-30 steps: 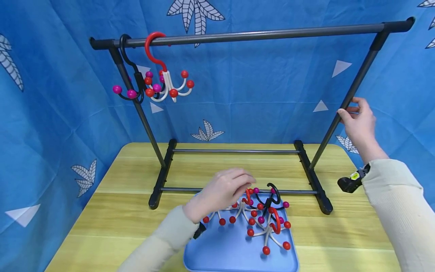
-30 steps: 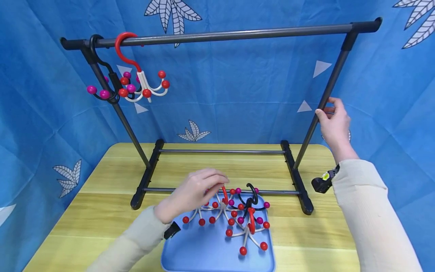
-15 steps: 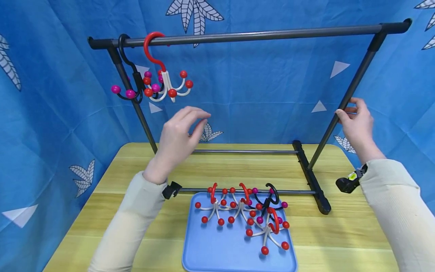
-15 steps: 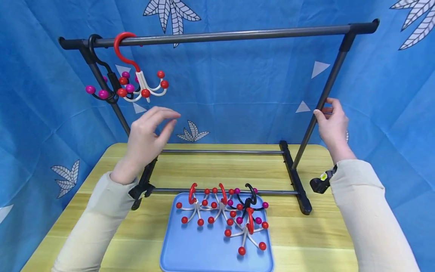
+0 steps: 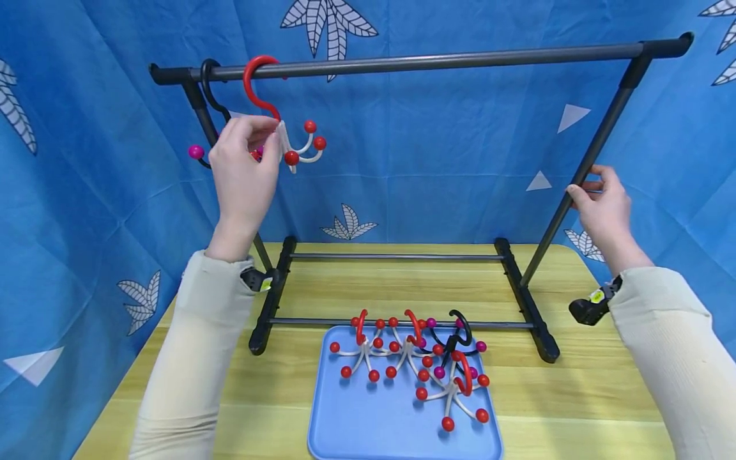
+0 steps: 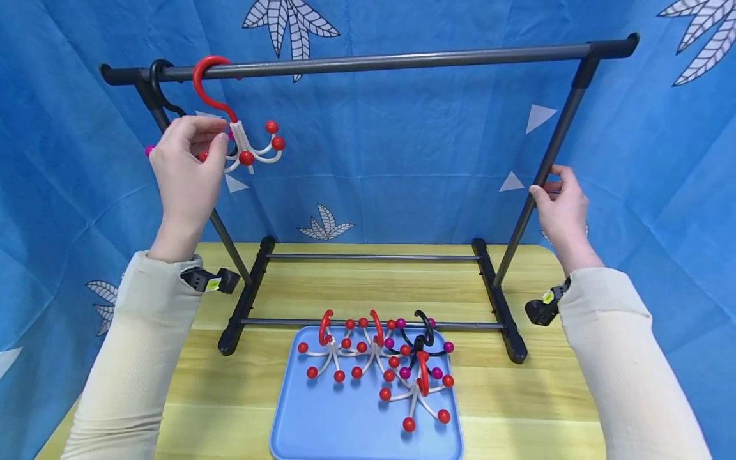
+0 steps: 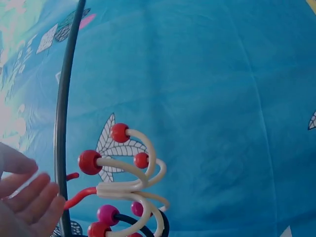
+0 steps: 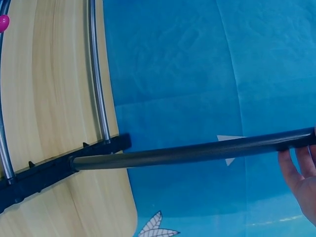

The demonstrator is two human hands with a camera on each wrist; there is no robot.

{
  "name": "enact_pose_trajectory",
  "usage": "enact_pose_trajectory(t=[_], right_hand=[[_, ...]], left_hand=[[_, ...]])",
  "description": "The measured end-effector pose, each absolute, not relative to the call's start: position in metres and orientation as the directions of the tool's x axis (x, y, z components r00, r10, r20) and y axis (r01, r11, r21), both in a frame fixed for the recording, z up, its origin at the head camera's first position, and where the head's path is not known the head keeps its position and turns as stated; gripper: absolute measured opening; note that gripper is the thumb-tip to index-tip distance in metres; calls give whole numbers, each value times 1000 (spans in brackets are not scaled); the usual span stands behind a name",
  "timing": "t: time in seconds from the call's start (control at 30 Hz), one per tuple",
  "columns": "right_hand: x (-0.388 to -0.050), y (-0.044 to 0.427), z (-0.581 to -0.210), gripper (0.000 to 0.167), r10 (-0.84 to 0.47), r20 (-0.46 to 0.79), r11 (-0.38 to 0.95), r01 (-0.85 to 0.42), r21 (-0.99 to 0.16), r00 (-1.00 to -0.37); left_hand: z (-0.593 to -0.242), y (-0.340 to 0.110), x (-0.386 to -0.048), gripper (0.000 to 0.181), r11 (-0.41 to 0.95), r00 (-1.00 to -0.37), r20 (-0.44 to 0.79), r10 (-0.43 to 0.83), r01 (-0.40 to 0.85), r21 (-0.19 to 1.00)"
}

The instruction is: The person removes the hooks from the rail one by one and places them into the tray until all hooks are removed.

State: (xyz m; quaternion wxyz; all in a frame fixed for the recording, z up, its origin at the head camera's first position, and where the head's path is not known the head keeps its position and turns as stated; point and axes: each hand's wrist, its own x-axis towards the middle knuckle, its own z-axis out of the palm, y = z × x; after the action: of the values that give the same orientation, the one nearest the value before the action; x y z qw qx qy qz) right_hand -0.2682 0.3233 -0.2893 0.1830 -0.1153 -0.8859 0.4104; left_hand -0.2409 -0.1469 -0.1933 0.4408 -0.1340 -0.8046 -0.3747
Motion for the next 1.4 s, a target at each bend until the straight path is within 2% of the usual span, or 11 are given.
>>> enact_pose_trajectory(t=[0.27,0.47,0.6,0.9,1.4], right_hand=[[-269,321,-290,59,353,224,637,57,-769,-908],[-268,322,-289,60,343,231,651,53,-757,-911],[-268,324,-289,59,342,233,652,51,-757,-910],[-268,324,-289,60,346,223,646,59,-761,-911],[-269,325,-287,60,348,222,650,64,-757,-911]], left_hand=[[-174,-152,-256,38,578,-676,673,-299,433,692],[-160,-156,-267,46,511,-743,579,-334,373,774],[-156,-157,-273,44,480,-783,522,-338,334,811],[-153,-154,-279,34,443,-787,493,-370,318,839],[-145,-147,-281,30,321,-814,460,-355,356,878]])
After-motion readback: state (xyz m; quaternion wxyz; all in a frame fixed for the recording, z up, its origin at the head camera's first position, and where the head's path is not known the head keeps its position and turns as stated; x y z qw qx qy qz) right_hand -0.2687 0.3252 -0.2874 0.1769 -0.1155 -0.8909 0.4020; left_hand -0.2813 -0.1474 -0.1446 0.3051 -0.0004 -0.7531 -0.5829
